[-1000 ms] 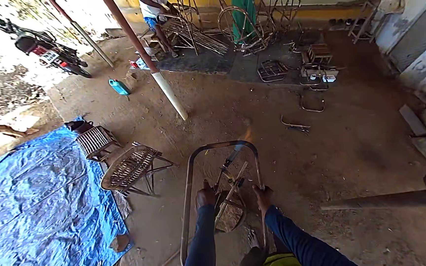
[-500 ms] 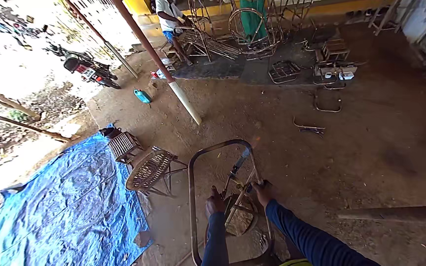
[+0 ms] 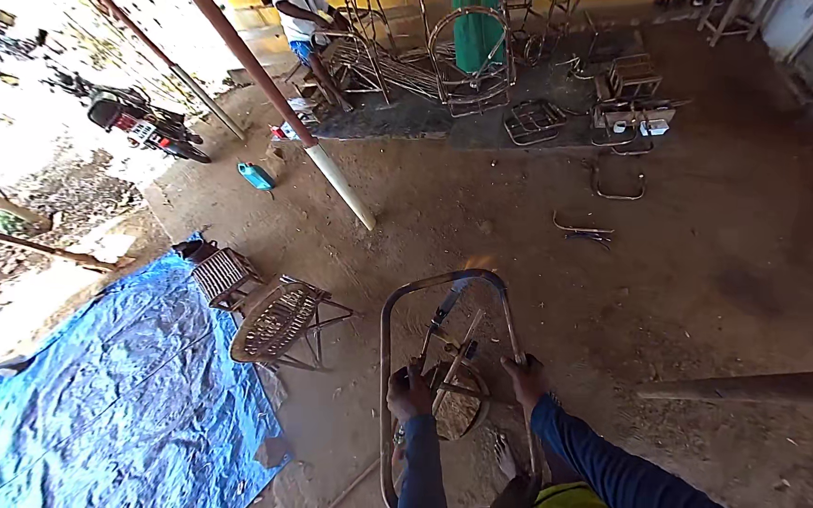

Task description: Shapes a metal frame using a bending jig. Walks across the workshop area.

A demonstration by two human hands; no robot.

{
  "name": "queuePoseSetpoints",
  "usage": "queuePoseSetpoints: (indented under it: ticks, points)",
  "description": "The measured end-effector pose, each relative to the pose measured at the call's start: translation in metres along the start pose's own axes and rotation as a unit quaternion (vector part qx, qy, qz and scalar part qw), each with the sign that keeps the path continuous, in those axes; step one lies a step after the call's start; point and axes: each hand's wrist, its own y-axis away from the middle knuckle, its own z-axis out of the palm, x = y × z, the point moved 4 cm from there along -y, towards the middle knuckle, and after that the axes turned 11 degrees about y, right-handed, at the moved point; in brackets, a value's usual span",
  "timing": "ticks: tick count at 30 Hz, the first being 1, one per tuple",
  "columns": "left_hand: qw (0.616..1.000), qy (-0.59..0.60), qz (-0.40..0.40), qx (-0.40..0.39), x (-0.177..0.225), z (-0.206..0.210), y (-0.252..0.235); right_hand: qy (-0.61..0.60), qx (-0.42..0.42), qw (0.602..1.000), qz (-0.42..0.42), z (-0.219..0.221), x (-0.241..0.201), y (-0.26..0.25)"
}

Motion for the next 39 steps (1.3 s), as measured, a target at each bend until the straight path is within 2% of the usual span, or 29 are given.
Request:
queuePoseSetpoints:
  ticks: [13, 17, 25, 28, 31, 34, 37, 39]
  points:
    - [0.999, -0.025, -0.003, -0.029, 0.009, -0.003, -0.001, 0.028, -0.017, 0.999, -0.023, 0.031, -0.045, -0.011]
    - [0.998, -0.032, 0.012, -0.047, 0.013, -0.005, 0.001, 0.014, -0.004, 1.000, -0.020, 0.029, -0.035, -0.008]
    - [0.992, -0.064, 0.057, -0.092, 0.020, -0.008, -0.002, -0.084, 0.005, 0.996, 0.023, 0.019, 0.013, 0.004]
    - [0.988, -0.089, 0.066, -0.107, 0.024, -0.009, -0.001, -0.119, 0.012, 0.992, 0.027, 0.013, 0.015, 0.006]
    - [0.983, -0.098, 0.085, -0.131, 0.018, -0.009, -0.006, -0.180, 0.051, 0.982, -0.024, -0.003, 0.004, 0.014]
    - [0.964, -0.165, 0.122, -0.166, 0.024, -0.002, 0.004, -0.146, 0.097, 0.976, -0.128, -0.031, -0.009, 0.029]
    - [0.920, -0.294, 0.139, -0.218, 0.052, 0.005, 0.044, -0.115, 0.133, 0.961, -0.213, -0.064, -0.018, 0.053]
    - [0.894, -0.328, 0.179, -0.246, 0.080, 0.006, 0.090, -0.096, 0.157, 0.953, -0.242, -0.094, -0.012, 0.064]
